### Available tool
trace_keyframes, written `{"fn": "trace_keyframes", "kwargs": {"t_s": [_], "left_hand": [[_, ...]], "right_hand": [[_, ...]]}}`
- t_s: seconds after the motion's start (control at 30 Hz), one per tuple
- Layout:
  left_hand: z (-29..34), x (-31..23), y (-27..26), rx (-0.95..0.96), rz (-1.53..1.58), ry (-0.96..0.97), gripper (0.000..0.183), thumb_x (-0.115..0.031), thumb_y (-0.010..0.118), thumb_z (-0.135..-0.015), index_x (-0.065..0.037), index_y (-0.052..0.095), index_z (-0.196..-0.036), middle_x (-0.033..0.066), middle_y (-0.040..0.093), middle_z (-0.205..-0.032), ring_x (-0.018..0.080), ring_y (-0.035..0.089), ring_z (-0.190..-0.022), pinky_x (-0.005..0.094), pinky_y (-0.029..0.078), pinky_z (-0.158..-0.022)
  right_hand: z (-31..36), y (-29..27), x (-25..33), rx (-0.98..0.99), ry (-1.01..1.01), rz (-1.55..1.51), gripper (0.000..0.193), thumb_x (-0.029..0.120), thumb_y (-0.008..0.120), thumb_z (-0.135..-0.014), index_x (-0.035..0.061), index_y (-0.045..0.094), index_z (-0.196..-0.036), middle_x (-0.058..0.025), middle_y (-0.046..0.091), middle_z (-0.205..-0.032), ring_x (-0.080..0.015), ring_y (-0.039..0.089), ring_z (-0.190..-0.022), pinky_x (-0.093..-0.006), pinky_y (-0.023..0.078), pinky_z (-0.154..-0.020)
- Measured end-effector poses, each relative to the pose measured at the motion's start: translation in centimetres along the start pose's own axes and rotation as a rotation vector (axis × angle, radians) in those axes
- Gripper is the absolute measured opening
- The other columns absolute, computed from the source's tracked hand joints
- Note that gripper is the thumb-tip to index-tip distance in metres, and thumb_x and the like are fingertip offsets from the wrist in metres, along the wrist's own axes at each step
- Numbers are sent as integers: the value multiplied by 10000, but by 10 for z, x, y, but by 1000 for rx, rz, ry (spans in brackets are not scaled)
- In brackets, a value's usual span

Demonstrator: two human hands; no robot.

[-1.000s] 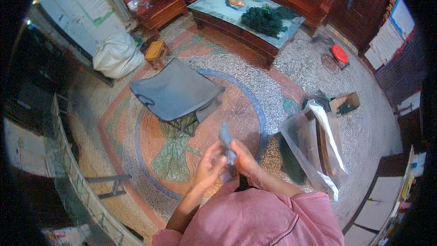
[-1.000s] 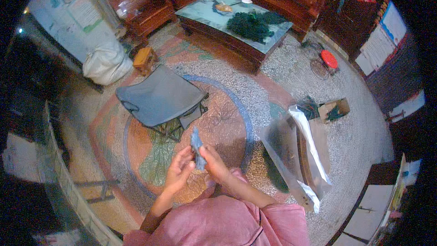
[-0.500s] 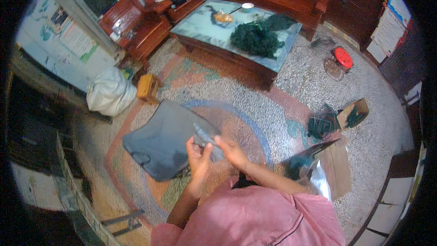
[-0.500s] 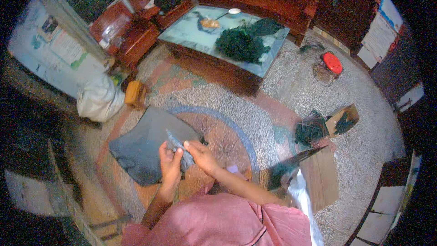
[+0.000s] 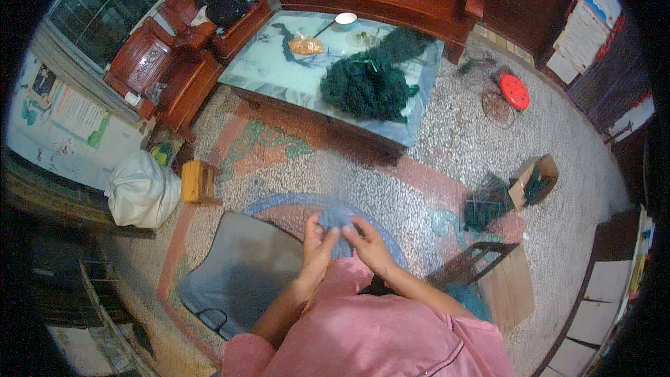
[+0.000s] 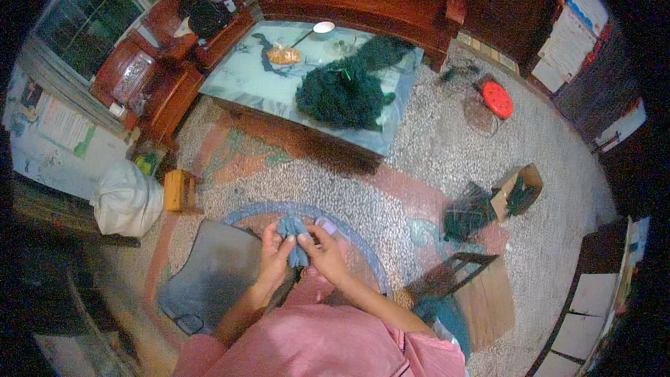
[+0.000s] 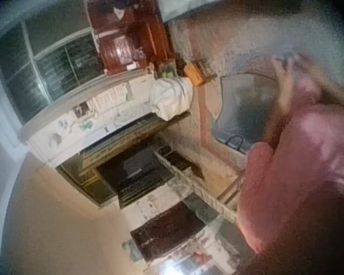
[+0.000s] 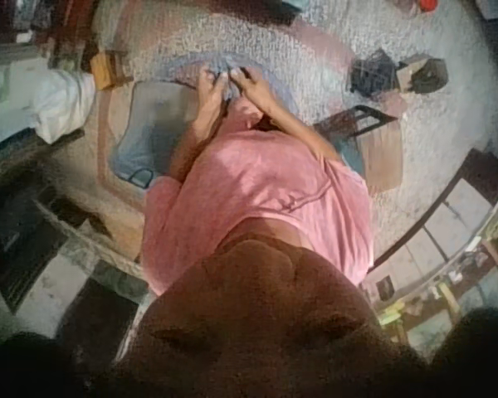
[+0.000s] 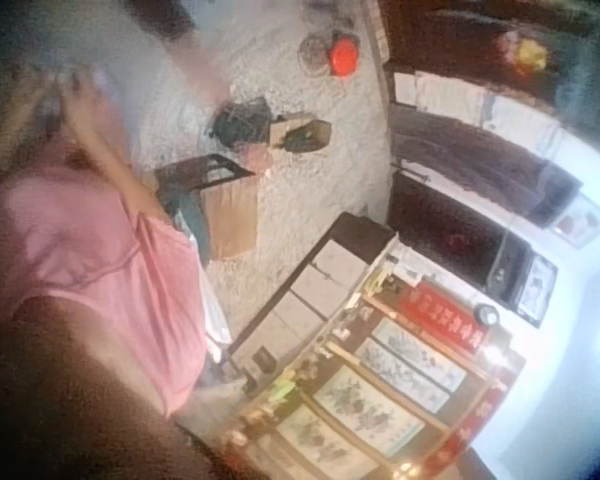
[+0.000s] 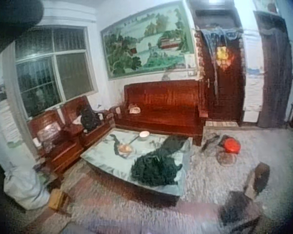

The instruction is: The person uses a small tool to thread and tie a long green mesh fishing net structure laid out across several tables.

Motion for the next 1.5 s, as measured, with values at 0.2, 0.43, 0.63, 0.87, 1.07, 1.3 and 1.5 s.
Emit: {"fn": "trace_keyframes", "kwargs": {"t_s": [0.2, 0.43, 0.63, 0.87, 1.07, 1.3, 1.5], "left_hand": [[-110, -23, -25, -118, 104, -126, 258, -269, 435, -921, -67, 470, -1076, 19, 502, -979, 120, 478, -890, 284, 412, -760], [-212, -24, -135, -304, 451, -279, 354, -386, 350, -928, -77, 513, -985, 51, 572, -857, 181, 554, -796, 330, 462, -731], [-257, -91, -209, -561, 677, -258, 388, -404, 348, -914, -58, 519, -959, 93, 582, -869, 227, 565, -781, 367, 474, -718], [-373, -106, -311, -417, 991, -17, 474, -464, 305, -901, -39, 487, -1002, 124, 559, -842, 251, 555, -732, 383, 478, -646], [-451, -158, -370, -653, 769, -135, 384, -409, 368, -905, -51, 505, -890, 106, 559, -775, 223, 543, -652, 346, 479, -617], [-508, -185, -468, -913, 829, -139, 379, -374, 370, -909, -26, 514, -954, 92, 564, -784, 220, 564, -725, 342, 484, -661], [-575, -206, -590, -933, 884, -145, 388, -385, 384, -899, -25, 525, -925, 108, 560, -765, 237, 549, -652, 355, 475, -593]], "right_hand": [[-107, 10, 36, 22, 51, 77, 266, 208, 547, -871, 11, 550, -1050, -21, 539, -895, -95, 492, -790, -233, 416, -694], [-221, 112, 90, 434, -91, -5, 347, 269, 485, -901, -21, 565, -1073, -75, 557, -982, -128, 529, -817, -244, 432, -698], [-353, 162, 69, 441, 105, 53, 334, 322, 483, -900, 30, 578, -1029, -40, 618, -891, -103, 555, -734, -246, 442, -627], [-525, 232, 85, 461, 190, -4, 257, 289, 529, -883, 52, 593, -959, -5, 596, -795, -82, 528, -689, -241, 432, -614], [-634, 348, 101, 632, 90, 27, 247, 251, 555, -870, 47, 565, -1010, -23, 596, -836, -101, 542, -708, -249, 431, -637], [-638, 517, 113, 1122, -191, 326, 448, 235, 648, -795, 33, 489, -1162, -77, 576, -1010, -138, 569, -838, -266, 466, -703], [-726, 635, 84, 1270, -134, 339, 440, 195, 637, -793, 77, 471, -1183, -50, 568, -1038, -143, 554, -892, -269, 469, -678]]}}
Point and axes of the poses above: each hand's wrist, its own z-axis away from the middle knuckle, its own y-axis out of the palm, x = y × z, the point moved 9 cm from there along -z, towards the middle knuckle
